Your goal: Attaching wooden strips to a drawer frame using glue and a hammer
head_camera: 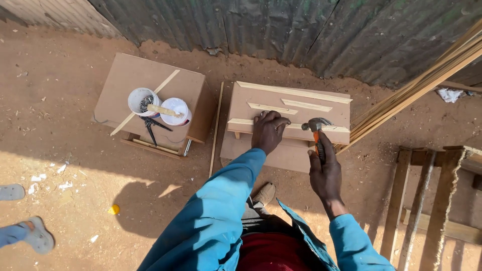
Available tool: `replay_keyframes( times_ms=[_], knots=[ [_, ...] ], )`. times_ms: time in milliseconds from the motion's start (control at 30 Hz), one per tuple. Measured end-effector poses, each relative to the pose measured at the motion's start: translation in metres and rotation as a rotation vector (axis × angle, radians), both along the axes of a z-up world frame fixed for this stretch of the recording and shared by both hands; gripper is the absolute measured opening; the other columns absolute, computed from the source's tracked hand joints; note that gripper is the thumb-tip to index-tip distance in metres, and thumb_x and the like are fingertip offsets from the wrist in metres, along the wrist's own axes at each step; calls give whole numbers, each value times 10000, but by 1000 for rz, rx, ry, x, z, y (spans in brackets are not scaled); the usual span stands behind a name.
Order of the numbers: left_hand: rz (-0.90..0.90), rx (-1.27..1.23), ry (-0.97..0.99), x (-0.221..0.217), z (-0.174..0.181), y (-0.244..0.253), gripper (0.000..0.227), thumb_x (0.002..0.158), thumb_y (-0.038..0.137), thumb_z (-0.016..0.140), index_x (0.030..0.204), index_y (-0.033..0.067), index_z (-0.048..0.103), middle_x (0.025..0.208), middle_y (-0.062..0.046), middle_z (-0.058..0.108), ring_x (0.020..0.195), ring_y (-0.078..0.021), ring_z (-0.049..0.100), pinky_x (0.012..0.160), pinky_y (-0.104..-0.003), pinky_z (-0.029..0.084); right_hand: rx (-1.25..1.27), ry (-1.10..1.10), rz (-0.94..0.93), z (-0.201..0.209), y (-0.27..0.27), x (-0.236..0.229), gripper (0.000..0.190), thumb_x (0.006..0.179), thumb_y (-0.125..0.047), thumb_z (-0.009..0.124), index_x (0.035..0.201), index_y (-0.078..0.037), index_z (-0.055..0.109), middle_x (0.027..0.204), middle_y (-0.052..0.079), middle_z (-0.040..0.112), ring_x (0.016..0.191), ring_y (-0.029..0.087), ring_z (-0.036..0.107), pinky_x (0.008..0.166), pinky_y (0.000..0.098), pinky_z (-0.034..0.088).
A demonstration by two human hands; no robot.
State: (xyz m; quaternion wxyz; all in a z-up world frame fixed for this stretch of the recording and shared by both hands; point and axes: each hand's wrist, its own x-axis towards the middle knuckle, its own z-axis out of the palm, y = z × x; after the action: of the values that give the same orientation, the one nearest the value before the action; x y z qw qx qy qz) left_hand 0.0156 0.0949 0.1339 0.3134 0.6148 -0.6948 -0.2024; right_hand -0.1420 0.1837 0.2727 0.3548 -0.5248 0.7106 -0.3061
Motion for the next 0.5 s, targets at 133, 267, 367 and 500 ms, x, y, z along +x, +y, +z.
replay_keyframes(
  times_ms=[133, 267, 367, 500],
  knots=[
    [26, 44, 3, -16, -5, -15, 112, 941, 240, 564, 952, 288, 665, 948, 59, 565, 980, -194, 540, 894, -376, 379, 50, -79, -145, -17, 29, -11, 455, 945, -181, 555, 1374, -327, 519, 678, 96, 621, 523, 212, 594, 527, 364, 480],
    [36, -96, -31, -30, -7, -27, 125, 875, 166, 581, 919, 237, 674, 941, -3, 550, 937, -250, 493, 824, -409, 378, 139, -182, -153, 0, 47, -16, 468, 927, -152, 520, 1388, -234, 495, 655, 64, 489, 472, 140, 436, 429, 289, 357],
    [44, -179, 46, -30, 4, -24, 174, 846, 67, 577, 963, 151, 675, 973, -62, 563, 905, -315, 484, 798, -454, 391, 246, -239, -140, 8, 58, -22, 525, 911, -185, 499, 1430, -230, 437, 622, 60, 390, 452, 152, 340, 388, 302, 291],
    [177, -178, 409, -27, 36, -2, 181, 848, -18, 550, 956, 98, 636, 896, -94, 569, 844, -290, 518, 717, -407, 478, 237, -333, -161, 3, 74, -29, 495, 901, -196, 514, 1391, -257, 496, 483, 24, 341, 390, 108, 277, 359, 288, 245]
  ],
)
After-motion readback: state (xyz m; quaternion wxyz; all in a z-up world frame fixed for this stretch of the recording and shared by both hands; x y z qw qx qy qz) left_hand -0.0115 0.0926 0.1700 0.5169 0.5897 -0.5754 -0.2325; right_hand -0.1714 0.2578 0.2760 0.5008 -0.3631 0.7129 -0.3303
